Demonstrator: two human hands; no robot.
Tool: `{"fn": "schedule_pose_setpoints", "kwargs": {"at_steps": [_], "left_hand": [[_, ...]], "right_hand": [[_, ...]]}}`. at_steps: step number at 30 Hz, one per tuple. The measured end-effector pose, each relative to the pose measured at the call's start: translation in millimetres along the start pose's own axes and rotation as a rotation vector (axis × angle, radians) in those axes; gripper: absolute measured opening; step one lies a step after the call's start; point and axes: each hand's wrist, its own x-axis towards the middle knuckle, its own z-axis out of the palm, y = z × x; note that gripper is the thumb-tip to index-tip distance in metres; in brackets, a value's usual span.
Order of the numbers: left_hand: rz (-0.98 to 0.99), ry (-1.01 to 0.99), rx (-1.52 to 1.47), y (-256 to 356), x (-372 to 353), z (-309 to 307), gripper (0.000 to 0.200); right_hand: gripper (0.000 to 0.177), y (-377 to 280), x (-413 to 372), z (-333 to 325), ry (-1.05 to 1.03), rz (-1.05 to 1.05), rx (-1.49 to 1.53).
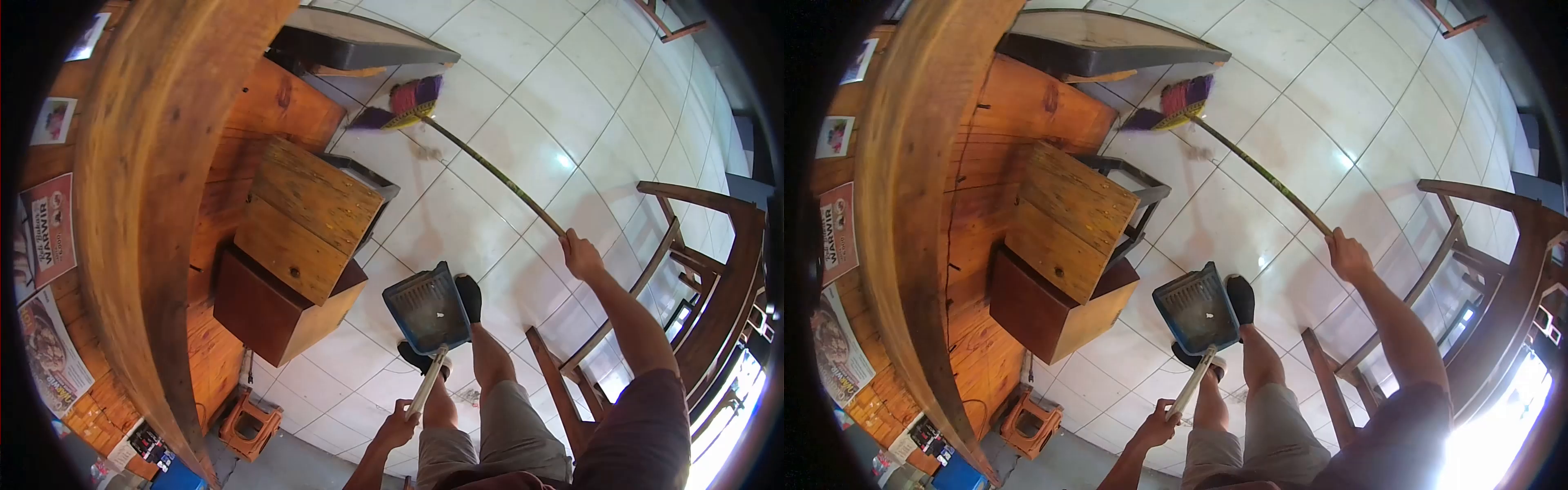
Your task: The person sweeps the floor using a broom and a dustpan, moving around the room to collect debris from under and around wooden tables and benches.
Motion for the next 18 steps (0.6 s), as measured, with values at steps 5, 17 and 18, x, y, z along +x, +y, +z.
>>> {"fn": "schedule_pose_setpoints", "kwargs": {"at_steps": [5,17,18], "left_hand": [[0.035,0.021,0.016,4,-11,1,0.038],[0.110,0.114,0.154,-13,-15,13,0.037],[0.050,0.042,0.092,0,-22,11,0.042]], "right_hand": [[0.028,-46,30,24,0.165,-0.091,0.191],[0.029,59,-53,4,0.132,-0.003,0.078],[0.029,55,-56,3,0.135,-0.007,0.096]]}}
